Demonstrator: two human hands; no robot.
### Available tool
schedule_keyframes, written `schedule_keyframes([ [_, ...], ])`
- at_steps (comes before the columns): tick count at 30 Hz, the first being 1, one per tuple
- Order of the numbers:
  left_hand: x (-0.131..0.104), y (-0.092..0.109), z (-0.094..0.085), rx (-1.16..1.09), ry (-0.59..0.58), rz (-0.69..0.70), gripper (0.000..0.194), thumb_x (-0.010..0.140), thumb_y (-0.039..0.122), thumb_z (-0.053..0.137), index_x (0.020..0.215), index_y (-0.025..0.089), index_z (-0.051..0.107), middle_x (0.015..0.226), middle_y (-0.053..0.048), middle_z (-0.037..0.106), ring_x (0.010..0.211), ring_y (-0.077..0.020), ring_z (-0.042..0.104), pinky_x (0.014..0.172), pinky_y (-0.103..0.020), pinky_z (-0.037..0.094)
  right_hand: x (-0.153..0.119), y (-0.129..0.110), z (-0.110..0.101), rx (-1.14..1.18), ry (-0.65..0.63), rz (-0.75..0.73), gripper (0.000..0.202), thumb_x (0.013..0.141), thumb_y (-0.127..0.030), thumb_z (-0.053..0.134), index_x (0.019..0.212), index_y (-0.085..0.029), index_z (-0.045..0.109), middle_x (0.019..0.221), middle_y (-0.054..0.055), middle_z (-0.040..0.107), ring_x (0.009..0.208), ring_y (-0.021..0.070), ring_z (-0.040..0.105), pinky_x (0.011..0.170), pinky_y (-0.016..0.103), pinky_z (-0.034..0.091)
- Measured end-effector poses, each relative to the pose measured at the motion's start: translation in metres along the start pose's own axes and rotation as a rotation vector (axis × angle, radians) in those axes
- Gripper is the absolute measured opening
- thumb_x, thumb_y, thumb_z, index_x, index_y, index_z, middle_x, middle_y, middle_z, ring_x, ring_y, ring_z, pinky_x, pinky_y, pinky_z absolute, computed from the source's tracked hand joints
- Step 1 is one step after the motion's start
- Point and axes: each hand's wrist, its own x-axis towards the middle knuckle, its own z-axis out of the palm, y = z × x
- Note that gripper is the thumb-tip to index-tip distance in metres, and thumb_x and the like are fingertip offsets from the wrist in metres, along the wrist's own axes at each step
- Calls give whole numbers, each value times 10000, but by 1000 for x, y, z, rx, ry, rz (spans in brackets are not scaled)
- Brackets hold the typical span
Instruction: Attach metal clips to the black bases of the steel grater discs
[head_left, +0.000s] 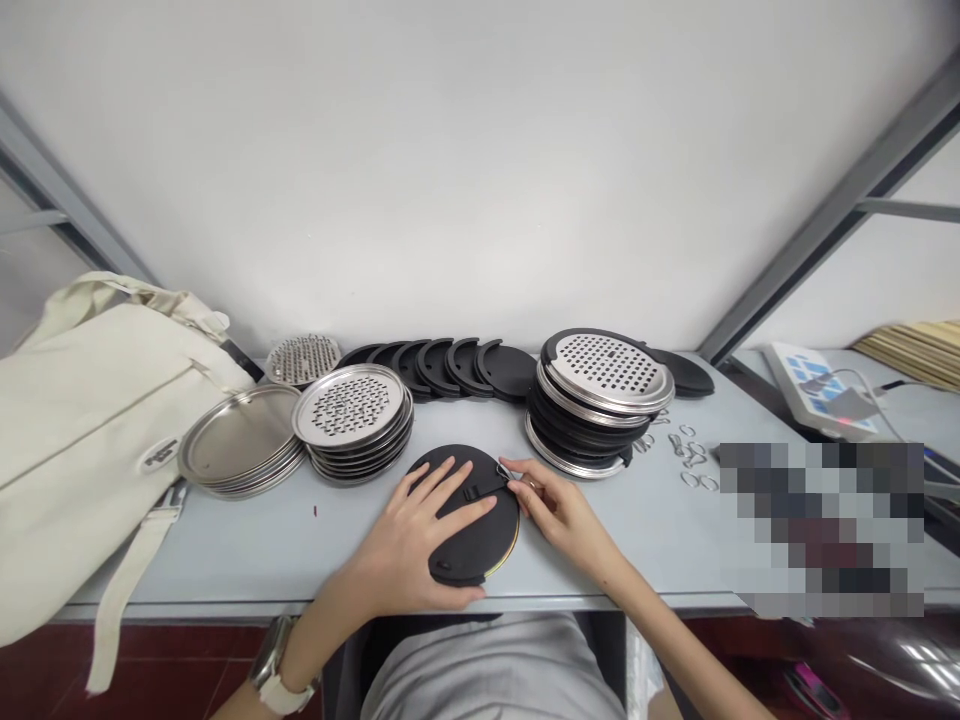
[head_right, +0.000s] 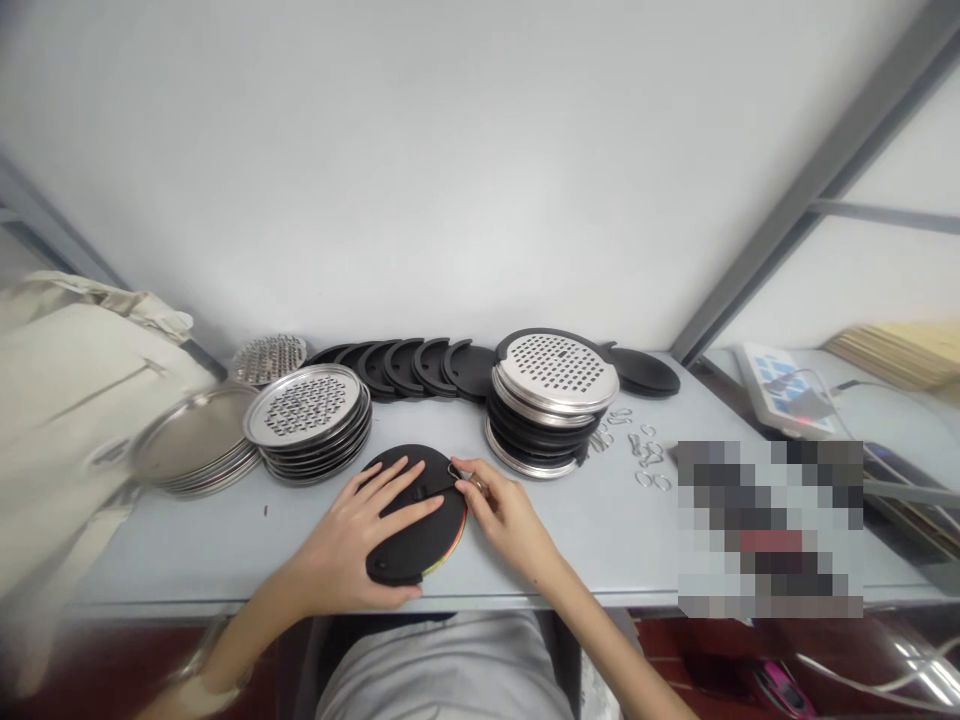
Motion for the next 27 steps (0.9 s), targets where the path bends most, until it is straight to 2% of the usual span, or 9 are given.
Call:
schedule_keyframes([
  [10, 1, 1, 0, -5, -11, -14, 898, 678, 475, 755, 1473, 352, 356, 1592, -53, 211, 1423, -338, 280, 1142, -551, 212, -1, 0, 1, -24, -2, 1, 357, 986, -402, 449, 1246, -193, 573, 643, -35, 498, 591, 145, 475, 560, 245, 400],
  [14, 1, 1, -1, -10, -13, -18, 894, 674, 474, 757, 1468, 356, 363, 1592, -47, 212, 1422, -343, 282, 1142, -549, 213, -1, -6, 0, -93, -2, -33, 350, 989, -376, 443, 1251, -184, 573, 733, 2, 604, 641, 157, 542, 622, 257, 456],
  [18, 0, 1, -1, -12, -6, -16, 896, 671, 481, 759, 1467, 346, 371, 1593, -46, 211, 1417, -351, 291, 1147, -549, 208, -2, -11, -3, -162, -4, -72, 337, 988, -338, 440, 1230, -159, 591, 771, 27, 630, 680, 168, 582, 711, 275, 486],
  [27, 1, 1, -2, -12, -23, -8, 889, 670, 481, 754, 1463, 351, 374, 1595, -49, 201, 1426, -337, 274, 1147, -547, 208, -4, -11, -2, -143, 2, -56, 346, 997, -358, 419, 1208, -141, 587, 759, 31, 649, 648, 162, 578, 660, 264, 464],
])
